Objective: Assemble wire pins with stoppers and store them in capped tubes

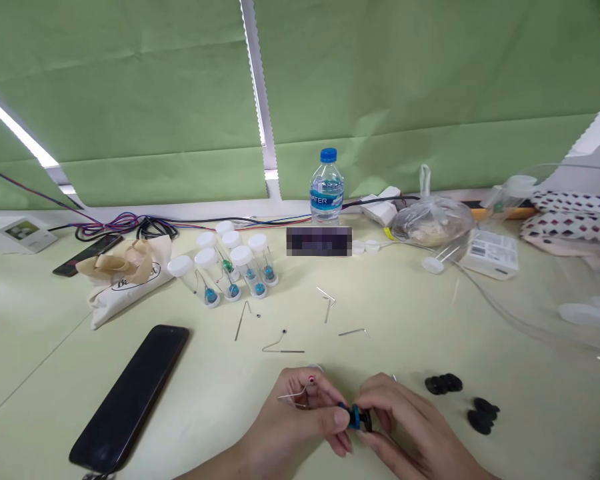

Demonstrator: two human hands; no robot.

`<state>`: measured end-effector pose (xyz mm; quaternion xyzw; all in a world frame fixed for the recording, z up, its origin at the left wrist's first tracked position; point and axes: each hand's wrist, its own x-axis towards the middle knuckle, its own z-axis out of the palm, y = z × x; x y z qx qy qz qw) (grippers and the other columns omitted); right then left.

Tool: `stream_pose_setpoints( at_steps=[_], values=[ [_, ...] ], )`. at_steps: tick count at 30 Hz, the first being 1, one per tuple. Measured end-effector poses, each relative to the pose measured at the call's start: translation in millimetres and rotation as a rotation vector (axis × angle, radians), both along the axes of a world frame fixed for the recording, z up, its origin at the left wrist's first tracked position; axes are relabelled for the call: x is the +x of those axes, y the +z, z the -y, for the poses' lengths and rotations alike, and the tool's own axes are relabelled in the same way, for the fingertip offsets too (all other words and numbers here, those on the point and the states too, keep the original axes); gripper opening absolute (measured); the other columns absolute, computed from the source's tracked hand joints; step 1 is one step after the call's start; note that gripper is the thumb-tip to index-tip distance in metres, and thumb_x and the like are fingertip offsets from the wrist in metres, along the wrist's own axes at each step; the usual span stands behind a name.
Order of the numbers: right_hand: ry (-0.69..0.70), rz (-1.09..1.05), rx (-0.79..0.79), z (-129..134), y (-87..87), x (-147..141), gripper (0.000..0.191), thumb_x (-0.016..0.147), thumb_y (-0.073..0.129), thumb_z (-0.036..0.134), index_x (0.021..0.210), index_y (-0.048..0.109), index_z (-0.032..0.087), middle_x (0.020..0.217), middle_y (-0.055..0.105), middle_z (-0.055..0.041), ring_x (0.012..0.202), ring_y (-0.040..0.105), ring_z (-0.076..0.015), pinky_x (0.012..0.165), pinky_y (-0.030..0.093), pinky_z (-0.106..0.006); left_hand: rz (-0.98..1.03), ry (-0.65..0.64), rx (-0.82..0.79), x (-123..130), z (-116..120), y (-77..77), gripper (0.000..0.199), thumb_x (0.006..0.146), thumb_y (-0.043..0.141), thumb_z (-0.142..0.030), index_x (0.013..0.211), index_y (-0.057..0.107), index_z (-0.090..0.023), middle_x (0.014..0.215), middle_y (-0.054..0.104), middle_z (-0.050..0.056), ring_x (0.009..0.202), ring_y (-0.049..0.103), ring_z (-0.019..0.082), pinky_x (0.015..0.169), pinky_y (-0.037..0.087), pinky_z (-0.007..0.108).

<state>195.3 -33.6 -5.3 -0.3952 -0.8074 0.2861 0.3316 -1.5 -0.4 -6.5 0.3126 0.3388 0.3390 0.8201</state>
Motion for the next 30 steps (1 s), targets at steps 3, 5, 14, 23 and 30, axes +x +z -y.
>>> stream_pose_setpoints(
  at_steps=[3, 5, 14, 23, 30],
  values=[
    [0.011, -0.046, -0.027, -1.3, 2.5, 1.9, 0.017, 0.096, 0.047, 0.033, 0.111, 0.046, 0.026, 0.084, 0.059, -0.0008, 0.072, 0.057, -0.0145, 0.062, 0.047, -0.023, 0.008, -0.008, -0.008, -0.3, 1.0, -0.7, 0.025, 0.060, 0.084, -0.024, 0.069, 0.066, -0.009, 0.054, 0.065, 0.005, 0.048, 0.062, 0.014, 0.048, 0.049, 0.024],
    [0.036, -0.051, -0.059, -1.9, 3.6, 2.6, 0.023, 0.097, 0.042, 0.044, 0.106, 0.049, 0.024, 0.082, 0.060, -0.0019, 0.073, 0.056, -0.0158, 0.063, 0.046, -0.026, 0.012, -0.019, -0.007, -0.7, 1.6, -0.8, 0.023, 0.062, 0.083, -0.022, 0.070, 0.067, -0.008, 0.056, 0.065, 0.006, 0.050, 0.063, 0.014, 0.050, 0.049, 0.024],
    [-0.004, 0.053, -0.062, -0.1, 3.4, -0.3, 0.011, 0.095, 0.046, 0.017, 0.103, 0.050, 0.024, 0.079, 0.057, -0.0004, 0.070, 0.053, -0.0145, 0.062, 0.043, -0.026, 0.006, -0.014, 0.011, -3.3, 0.7, 4.2, 0.017, 0.068, 0.079, -0.019, 0.076, 0.068, -0.008, 0.063, 0.067, 0.006, 0.056, 0.064, 0.013, 0.058, 0.051, 0.025],
    [-0.049, 0.029, -0.057, 0.5, 0.6, 1.4, 0.018, 0.090, 0.057, 0.021, 0.106, 0.049, 0.025, 0.081, 0.060, 0.0000, 0.070, 0.055, -0.0141, 0.061, 0.046, -0.025, 0.000, -0.016, -0.007, -3.0, 2.0, 4.3, 0.018, 0.065, 0.081, -0.019, 0.074, 0.068, -0.009, 0.060, 0.067, 0.005, 0.055, 0.063, 0.014, 0.057, 0.050, 0.026],
    [0.030, 0.044, -0.006, -0.1, 2.2, 1.3, 0.007, 0.097, 0.046, 0.024, 0.095, 0.052, 0.022, 0.078, 0.060, -0.0016, 0.070, 0.054, -0.0151, 0.063, 0.043, -0.027, 0.029, -0.032, -0.016, -1.9, 3.3, 1.9, 0.020, 0.064, 0.082, -0.019, 0.073, 0.068, -0.008, 0.060, 0.067, 0.006, 0.055, 0.064, 0.013, 0.058, 0.051, 0.026]
  ],
)
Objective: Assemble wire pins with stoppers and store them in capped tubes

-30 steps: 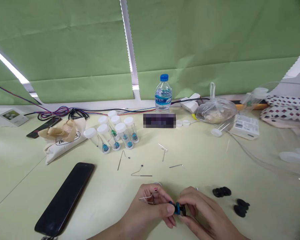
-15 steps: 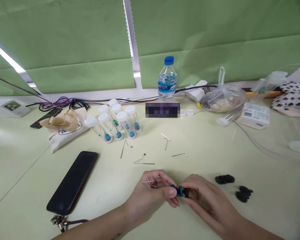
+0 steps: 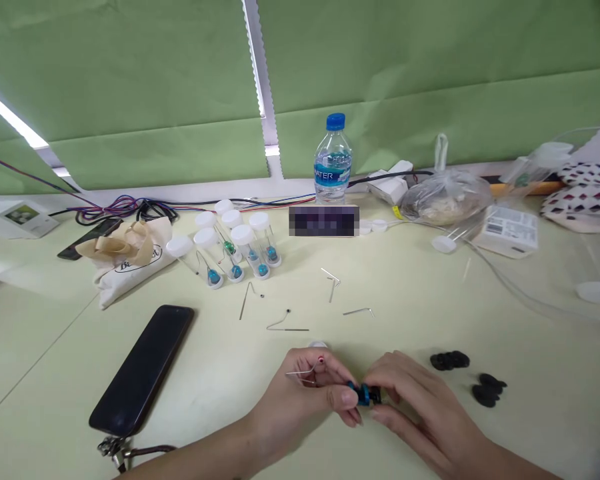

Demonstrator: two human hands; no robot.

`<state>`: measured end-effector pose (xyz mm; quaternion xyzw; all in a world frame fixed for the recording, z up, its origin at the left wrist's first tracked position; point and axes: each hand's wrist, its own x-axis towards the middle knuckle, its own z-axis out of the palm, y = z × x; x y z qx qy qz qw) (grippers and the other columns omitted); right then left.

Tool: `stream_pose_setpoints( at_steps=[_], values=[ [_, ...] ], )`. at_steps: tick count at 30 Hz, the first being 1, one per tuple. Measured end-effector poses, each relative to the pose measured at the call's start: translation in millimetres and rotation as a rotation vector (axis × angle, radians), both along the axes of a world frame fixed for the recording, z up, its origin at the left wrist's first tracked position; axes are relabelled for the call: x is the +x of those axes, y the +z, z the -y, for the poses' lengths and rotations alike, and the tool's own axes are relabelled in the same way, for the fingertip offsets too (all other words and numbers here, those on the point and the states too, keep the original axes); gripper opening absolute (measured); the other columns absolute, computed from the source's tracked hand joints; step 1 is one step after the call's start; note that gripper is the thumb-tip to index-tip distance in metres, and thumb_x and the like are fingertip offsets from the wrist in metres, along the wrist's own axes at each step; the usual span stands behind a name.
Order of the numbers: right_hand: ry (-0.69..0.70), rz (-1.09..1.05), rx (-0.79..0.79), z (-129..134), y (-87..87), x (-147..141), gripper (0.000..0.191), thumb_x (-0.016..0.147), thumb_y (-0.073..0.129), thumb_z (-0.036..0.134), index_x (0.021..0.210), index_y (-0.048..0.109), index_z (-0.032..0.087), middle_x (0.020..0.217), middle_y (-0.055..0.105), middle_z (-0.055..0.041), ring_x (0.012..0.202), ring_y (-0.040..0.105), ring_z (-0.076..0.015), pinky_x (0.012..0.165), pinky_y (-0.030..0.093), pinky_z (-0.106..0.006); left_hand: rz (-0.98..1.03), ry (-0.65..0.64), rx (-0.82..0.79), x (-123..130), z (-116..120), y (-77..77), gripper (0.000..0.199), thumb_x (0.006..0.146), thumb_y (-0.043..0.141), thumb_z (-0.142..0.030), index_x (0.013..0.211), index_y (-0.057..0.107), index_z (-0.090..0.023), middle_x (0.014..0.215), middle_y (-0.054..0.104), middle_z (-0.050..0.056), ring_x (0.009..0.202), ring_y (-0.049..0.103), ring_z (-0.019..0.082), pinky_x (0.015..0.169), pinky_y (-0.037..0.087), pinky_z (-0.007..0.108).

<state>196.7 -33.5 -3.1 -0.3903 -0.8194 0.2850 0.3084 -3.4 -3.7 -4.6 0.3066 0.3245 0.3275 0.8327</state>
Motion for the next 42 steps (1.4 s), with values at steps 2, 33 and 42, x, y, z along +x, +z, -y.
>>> stream_pose_setpoints(
  at_steps=[2, 33, 42],
  values=[
    [-0.005, 0.020, 0.001, 0.0, -1.2, -0.1, 0.016, 0.098, 0.041, 0.028, 0.089, 0.052, 0.021, 0.074, 0.058, -0.0018, 0.067, 0.052, -0.0152, 0.062, 0.042, -0.028, 0.006, -0.006, -0.004, 0.4, 0.4, -0.2, 0.020, 0.063, 0.082, -0.018, 0.073, 0.068, -0.008, 0.060, 0.067, 0.006, 0.055, 0.064, 0.013, 0.058, 0.051, 0.026],
    [-0.020, -0.010, 0.108, -0.1, -5.6, 1.2, 0.016, 0.089, 0.052, 0.013, 0.100, 0.049, 0.023, 0.085, 0.062, -0.0027, 0.073, 0.059, -0.0154, 0.063, 0.049, -0.026, -0.010, 0.020, -0.012, 1.3, -4.2, 3.0, 0.024, 0.059, 0.084, -0.022, 0.069, 0.067, -0.008, 0.054, 0.064, 0.005, 0.049, 0.062, 0.013, 0.051, 0.049, 0.024],
    [-0.035, -0.009, 0.118, -0.5, -4.9, 0.2, 0.023, 0.088, 0.051, 0.008, 0.106, 0.047, 0.023, 0.089, 0.061, -0.0035, 0.074, 0.059, -0.0148, 0.064, 0.049, -0.026, 0.011, 0.021, 0.009, -0.3, -3.5, -1.6, 0.022, 0.062, 0.082, -0.020, 0.072, 0.067, -0.008, 0.056, 0.066, 0.005, 0.050, 0.063, 0.013, 0.052, 0.050, 0.024]
  ],
)
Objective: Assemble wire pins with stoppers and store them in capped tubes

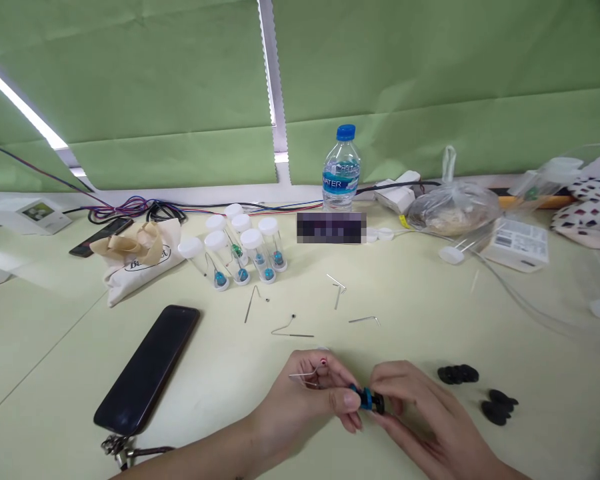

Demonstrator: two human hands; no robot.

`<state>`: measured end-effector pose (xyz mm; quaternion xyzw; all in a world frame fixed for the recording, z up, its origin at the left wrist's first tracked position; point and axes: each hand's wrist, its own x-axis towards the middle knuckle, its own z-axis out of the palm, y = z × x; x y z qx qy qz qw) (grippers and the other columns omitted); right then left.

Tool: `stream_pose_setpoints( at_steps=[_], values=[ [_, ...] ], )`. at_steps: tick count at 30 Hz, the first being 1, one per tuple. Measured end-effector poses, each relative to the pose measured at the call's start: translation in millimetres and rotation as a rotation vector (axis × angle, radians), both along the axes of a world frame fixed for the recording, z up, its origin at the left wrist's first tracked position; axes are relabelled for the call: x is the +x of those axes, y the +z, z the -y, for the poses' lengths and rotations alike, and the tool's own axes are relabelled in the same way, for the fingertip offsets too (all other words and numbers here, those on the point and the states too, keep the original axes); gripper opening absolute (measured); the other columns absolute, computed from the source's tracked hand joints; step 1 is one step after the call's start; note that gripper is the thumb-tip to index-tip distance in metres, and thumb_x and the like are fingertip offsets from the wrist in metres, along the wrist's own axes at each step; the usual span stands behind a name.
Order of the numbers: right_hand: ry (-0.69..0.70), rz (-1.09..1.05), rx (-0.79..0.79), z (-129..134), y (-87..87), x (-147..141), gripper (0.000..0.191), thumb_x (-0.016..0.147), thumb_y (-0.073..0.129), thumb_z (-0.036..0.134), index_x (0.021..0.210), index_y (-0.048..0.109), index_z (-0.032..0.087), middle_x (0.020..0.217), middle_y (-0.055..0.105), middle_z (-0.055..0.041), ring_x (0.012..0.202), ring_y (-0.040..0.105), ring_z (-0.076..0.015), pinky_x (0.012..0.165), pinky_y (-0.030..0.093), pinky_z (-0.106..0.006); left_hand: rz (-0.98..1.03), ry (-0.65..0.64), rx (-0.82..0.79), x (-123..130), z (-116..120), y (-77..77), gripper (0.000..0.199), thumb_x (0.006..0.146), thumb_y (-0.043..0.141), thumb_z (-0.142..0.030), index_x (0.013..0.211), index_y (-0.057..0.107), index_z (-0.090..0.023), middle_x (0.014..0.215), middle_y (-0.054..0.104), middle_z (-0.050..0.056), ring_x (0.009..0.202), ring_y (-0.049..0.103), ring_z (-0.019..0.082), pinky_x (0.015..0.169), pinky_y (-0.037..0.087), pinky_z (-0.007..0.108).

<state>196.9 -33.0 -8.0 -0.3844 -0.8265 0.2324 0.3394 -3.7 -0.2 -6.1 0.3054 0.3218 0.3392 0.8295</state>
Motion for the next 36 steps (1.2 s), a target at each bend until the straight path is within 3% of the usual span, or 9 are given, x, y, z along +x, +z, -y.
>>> stream_pose_setpoints(
  at_steps=[6, 13, 19, 25, 31, 36],
  values=[
    [0.031, 0.018, -0.054, 0, 5.5, 1, 0.006, 0.091, 0.049, 0.016, 0.090, 0.047, 0.022, 0.077, 0.059, -0.0015, 0.069, 0.056, -0.0156, 0.061, 0.048, -0.027, 0.011, -0.022, -0.015, 1, 0, 3.2, 0.023, 0.061, 0.083, -0.021, 0.071, 0.067, -0.008, 0.058, 0.066, 0.006, 0.050, 0.063, 0.014, 0.051, 0.051, 0.025],
    [0.001, -0.021, 0.085, -1, -7.3, 3, 0.027, 0.088, 0.052, 0.007, 0.110, 0.049, 0.021, 0.097, 0.060, -0.0066, 0.086, 0.061, -0.0159, 0.071, 0.052, -0.025, 0.019, 0.002, -0.012, 1, 0, 1.5, 0.021, 0.061, 0.083, -0.019, 0.071, 0.067, -0.008, 0.056, 0.066, 0.006, 0.050, 0.063, 0.013, 0.051, 0.050, 0.023],
    [0.057, 0.006, -0.066, -1, -0.4, 3, 0.005, 0.092, 0.050, 0.018, 0.095, 0.049, 0.022, 0.082, 0.059, -0.0022, 0.074, 0.058, -0.0157, 0.064, 0.050, -0.027, 0.026, -0.014, -0.003, 1, 3, -0.2, 0.022, 0.062, 0.083, -0.019, 0.071, 0.067, -0.008, 0.056, 0.066, 0.005, 0.051, 0.063, 0.013, 0.051, 0.051, 0.024],
    [0.030, -0.031, 0.068, 0, -6.9, 2, 0.028, 0.089, 0.049, 0.005, 0.112, 0.046, 0.022, 0.096, 0.059, -0.0054, 0.086, 0.060, -0.0147, 0.070, 0.051, -0.024, 0.005, -0.011, 0.002, 0, 1, 0.6, 0.021, 0.062, 0.083, -0.019, 0.072, 0.067, -0.009, 0.057, 0.066, 0.005, 0.051, 0.063, 0.013, 0.052, 0.051, 0.024],
    [0.075, -0.017, -0.066, -2, 0.6, 3, 0.007, 0.092, 0.048, 0.015, 0.094, 0.048, 0.022, 0.083, 0.058, -0.0028, 0.075, 0.057, -0.0162, 0.064, 0.050, -0.028, 0.020, -0.025, -0.012, 2, 2, 1.8, 0.026, 0.058, 0.085, -0.023, 0.069, 0.067, -0.008, 0.058, 0.066, 0.005, 0.049, 0.062, 0.014, 0.051, 0.051, 0.025],
    [0.024, -0.055, 0.044, -1, -8.0, 3, 0.028, 0.087, 0.049, 0.004, 0.109, 0.046, 0.021, 0.095, 0.059, -0.0057, 0.085, 0.059, -0.0153, 0.069, 0.051, -0.025, 0.016, -0.004, 0.006, 0, 0, 0.2, 0.021, 0.062, 0.082, -0.019, 0.072, 0.067, -0.009, 0.057, 0.067, 0.005, 0.051, 0.064, 0.013, 0.052, 0.051, 0.023]
  ],
)
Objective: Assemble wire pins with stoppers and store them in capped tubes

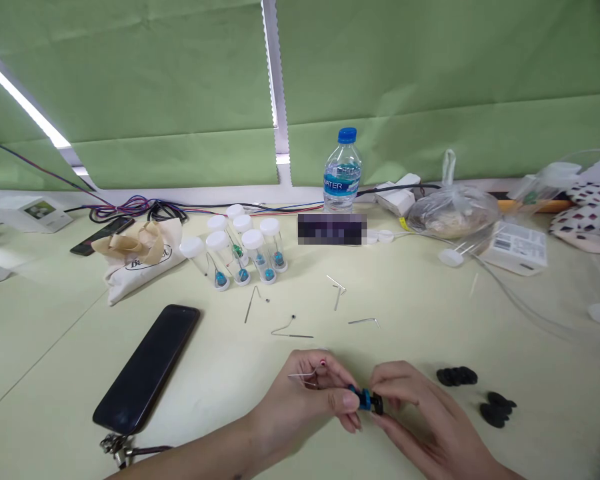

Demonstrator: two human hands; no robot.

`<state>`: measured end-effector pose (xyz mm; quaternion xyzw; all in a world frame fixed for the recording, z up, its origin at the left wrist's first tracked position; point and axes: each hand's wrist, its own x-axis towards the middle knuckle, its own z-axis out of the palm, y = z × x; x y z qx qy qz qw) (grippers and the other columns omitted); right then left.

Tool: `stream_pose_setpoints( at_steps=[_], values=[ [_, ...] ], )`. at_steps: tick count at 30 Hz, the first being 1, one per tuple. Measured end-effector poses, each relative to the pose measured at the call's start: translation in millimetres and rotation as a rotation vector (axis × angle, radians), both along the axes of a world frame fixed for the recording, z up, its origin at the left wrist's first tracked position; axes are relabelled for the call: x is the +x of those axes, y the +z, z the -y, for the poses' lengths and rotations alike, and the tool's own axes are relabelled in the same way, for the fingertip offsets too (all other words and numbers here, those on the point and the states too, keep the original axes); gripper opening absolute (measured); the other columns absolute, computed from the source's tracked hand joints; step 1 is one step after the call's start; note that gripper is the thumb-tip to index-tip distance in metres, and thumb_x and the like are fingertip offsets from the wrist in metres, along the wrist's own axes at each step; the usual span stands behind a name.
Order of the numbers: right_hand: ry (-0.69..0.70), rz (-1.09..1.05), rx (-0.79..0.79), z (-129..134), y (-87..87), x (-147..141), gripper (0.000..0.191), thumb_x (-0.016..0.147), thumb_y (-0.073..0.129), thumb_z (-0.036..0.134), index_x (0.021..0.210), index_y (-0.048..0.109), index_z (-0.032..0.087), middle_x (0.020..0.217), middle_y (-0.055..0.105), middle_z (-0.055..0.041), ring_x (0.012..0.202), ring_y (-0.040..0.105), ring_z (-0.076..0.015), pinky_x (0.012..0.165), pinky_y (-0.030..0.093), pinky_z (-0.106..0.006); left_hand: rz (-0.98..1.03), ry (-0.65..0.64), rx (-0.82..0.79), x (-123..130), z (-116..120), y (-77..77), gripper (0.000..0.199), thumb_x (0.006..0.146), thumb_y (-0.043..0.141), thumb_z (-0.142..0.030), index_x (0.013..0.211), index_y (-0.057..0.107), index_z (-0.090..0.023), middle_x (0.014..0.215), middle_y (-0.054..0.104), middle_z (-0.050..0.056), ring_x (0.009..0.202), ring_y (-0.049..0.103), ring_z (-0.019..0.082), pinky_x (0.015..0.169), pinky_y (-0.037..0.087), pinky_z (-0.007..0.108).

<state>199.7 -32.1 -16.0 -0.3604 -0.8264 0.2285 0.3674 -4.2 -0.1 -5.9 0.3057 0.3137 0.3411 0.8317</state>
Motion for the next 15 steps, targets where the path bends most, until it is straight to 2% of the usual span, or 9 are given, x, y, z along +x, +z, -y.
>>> stream_pose_setpoints(
  at_steps=[2, 7, 15],
  values=[
    [-0.008, -0.005, 0.017, 1, -2.2, 0, 0.032, 0.086, 0.051, 0.003, 0.111, 0.046, 0.022, 0.096, 0.059, -0.0060, 0.088, 0.060, -0.0157, 0.070, 0.052, -0.025, 0.002, -0.003, 0.000, 0, 0, -0.4, 0.020, 0.062, 0.082, -0.018, 0.072, 0.067, -0.009, 0.058, 0.067, 0.005, 0.051, 0.064, 0.013, 0.052, 0.051, 0.023],
    [0.019, 0.046, -0.055, 0, 6.4, 1, 0.031, 0.087, 0.058, 0.018, 0.115, 0.045, 0.022, 0.097, 0.060, -0.0066, 0.088, 0.059, -0.0191, 0.072, 0.052, -0.029, 0.006, -0.012, -0.015, 1, 2, -0.6, 0.021, 0.062, 0.083, -0.018, 0.071, 0.067, -0.008, 0.056, 0.066, 0.005, 0.050, 0.064, 0.013, 0.052, 0.052, 0.024],
    [0.021, 0.145, -0.005, -2, 16.3, -3, 0.006, 0.091, 0.047, 0.015, 0.091, 0.047, 0.021, 0.079, 0.059, -0.0029, 0.070, 0.054, -0.0168, 0.065, 0.045, -0.031, 0.019, -0.032, -0.014, 4, 2, -0.6, 0.026, 0.059, 0.084, -0.023, 0.070, 0.067, -0.007, 0.060, 0.066, 0.006, 0.050, 0.063, 0.014, 0.051, 0.052, 0.026]
  ],
)
